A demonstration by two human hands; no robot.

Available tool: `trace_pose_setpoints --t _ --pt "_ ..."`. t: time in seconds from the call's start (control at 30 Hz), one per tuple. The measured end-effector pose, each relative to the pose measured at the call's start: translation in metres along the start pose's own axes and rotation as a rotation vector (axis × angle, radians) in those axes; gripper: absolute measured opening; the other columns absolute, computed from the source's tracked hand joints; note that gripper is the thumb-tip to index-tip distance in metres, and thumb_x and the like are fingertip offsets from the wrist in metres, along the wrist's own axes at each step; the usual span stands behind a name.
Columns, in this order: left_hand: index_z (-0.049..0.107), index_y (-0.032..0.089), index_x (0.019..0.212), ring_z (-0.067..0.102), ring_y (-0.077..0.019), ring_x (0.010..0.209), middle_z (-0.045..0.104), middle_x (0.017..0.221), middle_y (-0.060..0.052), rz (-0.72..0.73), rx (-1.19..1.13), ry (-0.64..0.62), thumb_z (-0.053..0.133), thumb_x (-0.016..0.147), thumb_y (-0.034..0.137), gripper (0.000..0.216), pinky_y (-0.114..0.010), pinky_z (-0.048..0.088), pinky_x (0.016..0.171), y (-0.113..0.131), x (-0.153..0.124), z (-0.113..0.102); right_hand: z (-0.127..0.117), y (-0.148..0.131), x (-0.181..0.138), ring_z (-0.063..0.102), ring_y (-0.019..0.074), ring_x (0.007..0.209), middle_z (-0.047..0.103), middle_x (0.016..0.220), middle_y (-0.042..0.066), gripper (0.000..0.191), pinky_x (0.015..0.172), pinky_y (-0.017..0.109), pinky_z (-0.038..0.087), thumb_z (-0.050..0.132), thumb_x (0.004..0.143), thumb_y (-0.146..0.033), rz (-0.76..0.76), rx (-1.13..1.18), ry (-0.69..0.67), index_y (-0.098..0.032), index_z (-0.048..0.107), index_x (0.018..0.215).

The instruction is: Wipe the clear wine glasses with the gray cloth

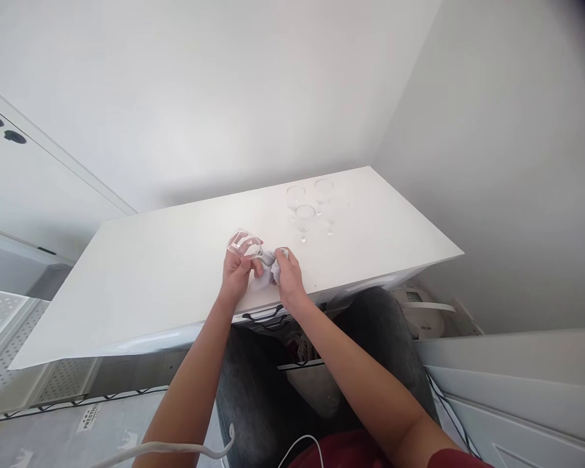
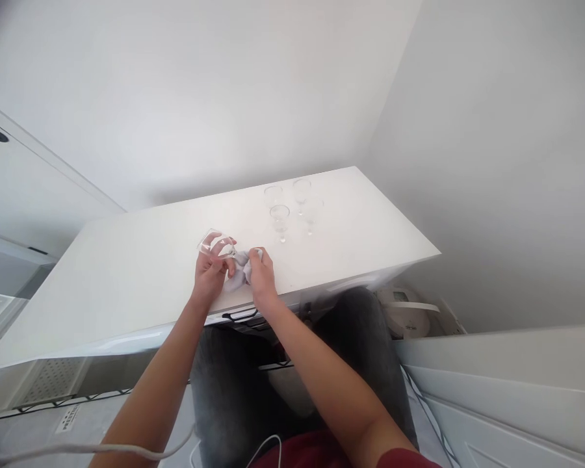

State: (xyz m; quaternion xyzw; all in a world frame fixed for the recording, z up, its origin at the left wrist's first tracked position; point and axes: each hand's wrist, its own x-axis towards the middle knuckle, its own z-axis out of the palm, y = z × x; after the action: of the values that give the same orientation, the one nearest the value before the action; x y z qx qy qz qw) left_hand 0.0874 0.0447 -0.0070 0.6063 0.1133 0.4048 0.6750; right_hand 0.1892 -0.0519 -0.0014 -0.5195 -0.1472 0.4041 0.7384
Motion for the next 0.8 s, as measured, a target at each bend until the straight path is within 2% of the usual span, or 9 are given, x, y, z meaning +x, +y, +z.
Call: trace_pose_setpoints --t 0.13,0.27,0.33,0.43,0.47,0.53,0.6,0.67,0.8 --pt "0.046 0.032 0.137 0.057 -0.0056 0.053 0.062 0.125 -0.007 -0.032 -0.027 -0.032 0.075 0.088 0.055 0.061 -0.025 0.049 0.051 0.001 0.0 0.002 -0.004 -0.007 0.011 0.044 0.0131 0.054 0.047 0.063 -0.004 0.027 0.048 0.026 0.038 0.063 0.086 -0.045 0.336 0.261 -0.054 -0.024 0.048 0.078" --pt "0.047 0.032 0.139 0.055 -0.0047 0.052 0.064 0.126 -0.009 -0.021 -0.026 -0.047 0.077 0.085 0.059 0.067 -0.026 0.05 0.052 0.001 0.0 0.002 -0.015 -0.011 0.019 0.049 0.0153 0.056 0.051 0.063 0.0 0.027 0.051 0.029 0.043 0.057 0.089 -0.043 0.435 0.311 -0.137 -0.023 0.05 0.074" --pt "0.048 0.033 0.14 0.053 -0.0047 0.052 0.064 0.127 -0.01 -0.016 -0.015 -0.029 0.076 0.084 0.063 0.069 -0.025 0.046 0.049 0.0 0.0 0.0 -0.024 -0.011 0.018 0.048 0.0164 0.059 0.051 0.065 0.001 0.03 0.051 0.03 0.041 0.055 0.092 -0.046 0.272 0.178 -0.058 -0.023 0.051 0.072" --pt "0.049 0.034 0.139 0.049 -0.0043 0.051 0.065 0.126 -0.009 0.001 0.012 0.017 0.076 0.083 0.064 0.069 -0.024 0.041 0.045 -0.002 0.001 -0.003 -0.041 -0.007 0.011 0.053 0.0211 0.074 0.057 0.076 0.005 0.029 0.067 0.035 0.047 0.057 0.094 -0.042 -0.304 -0.353 0.155 -0.024 0.053 0.072" --pt "0.05 0.035 0.139 0.049 -0.004 0.051 0.065 0.125 -0.009 0.016 0.023 0.032 0.077 0.083 0.063 0.069 -0.024 0.04 0.045 -0.003 0.002 -0.003 -0.047 -0.005 0.008 0.055 0.0228 0.08 0.061 0.083 0.007 0.024 0.073 0.037 0.049 0.057 0.094 -0.038 -0.495 -0.548 0.155 -0.024 0.056 0.075" --pt "0.05 0.036 0.141 0.049 -0.0036 0.052 0.065 0.125 -0.008 0.048 0.052 0.044 0.077 0.084 0.06 0.067 -0.024 0.041 0.047 -0.005 0.003 -0.004 -0.056 -0.002 0.0 0.057 0.0237 0.086 0.066 0.101 0.011 0.01 0.08 0.038 0.049 0.057 0.093 -0.027 -0.728 -0.841 -0.003 -0.024 0.066 0.09" --pt "0.05 0.035 0.142 0.05 -0.0037 0.053 0.065 0.123 -0.008 0.059 0.095 0.021 0.077 0.085 0.059 0.068 -0.024 0.044 0.05 -0.007 0.003 -0.004 -0.06 -0.002 -0.008 0.06 0.0216 0.084 0.065 0.125 0.011 0.03 0.078 0.037 0.05 0.055 0.09 -0.019 -0.794 -1.055 -0.231 -0.026 0.068 0.115" --pt "0.051 0.033 0.144 0.051 -0.0041 0.054 0.066 0.122 -0.008 0.037 0.146 -0.013 0.077 0.086 0.058 0.068 -0.025 0.047 0.054 -0.009 0.003 -0.004 -0.057 -0.006 -0.015 0.063 0.0207 0.086 0.056 0.146 0.011 0.046 0.078 0.037 0.051 0.055 0.088 -0.016 -0.772 -1.237 -0.361 -0.028 0.063 0.132" --pt "0.051 0.03 0.147 0.053 -0.0049 0.057 0.067 0.121 -0.01 -0.013 0.221 -0.06 0.076 0.086 0.058 0.072 -0.025 0.048 0.055 -0.011 0.001 -0.005 -0.042 -0.015 -0.025 0.068 0.0244 0.095 0.056 0.15 0.013 0.041 0.083 0.039 0.054 0.048 0.095 -0.02 -0.668 -1.537 -0.397 -0.022 0.061 0.133"
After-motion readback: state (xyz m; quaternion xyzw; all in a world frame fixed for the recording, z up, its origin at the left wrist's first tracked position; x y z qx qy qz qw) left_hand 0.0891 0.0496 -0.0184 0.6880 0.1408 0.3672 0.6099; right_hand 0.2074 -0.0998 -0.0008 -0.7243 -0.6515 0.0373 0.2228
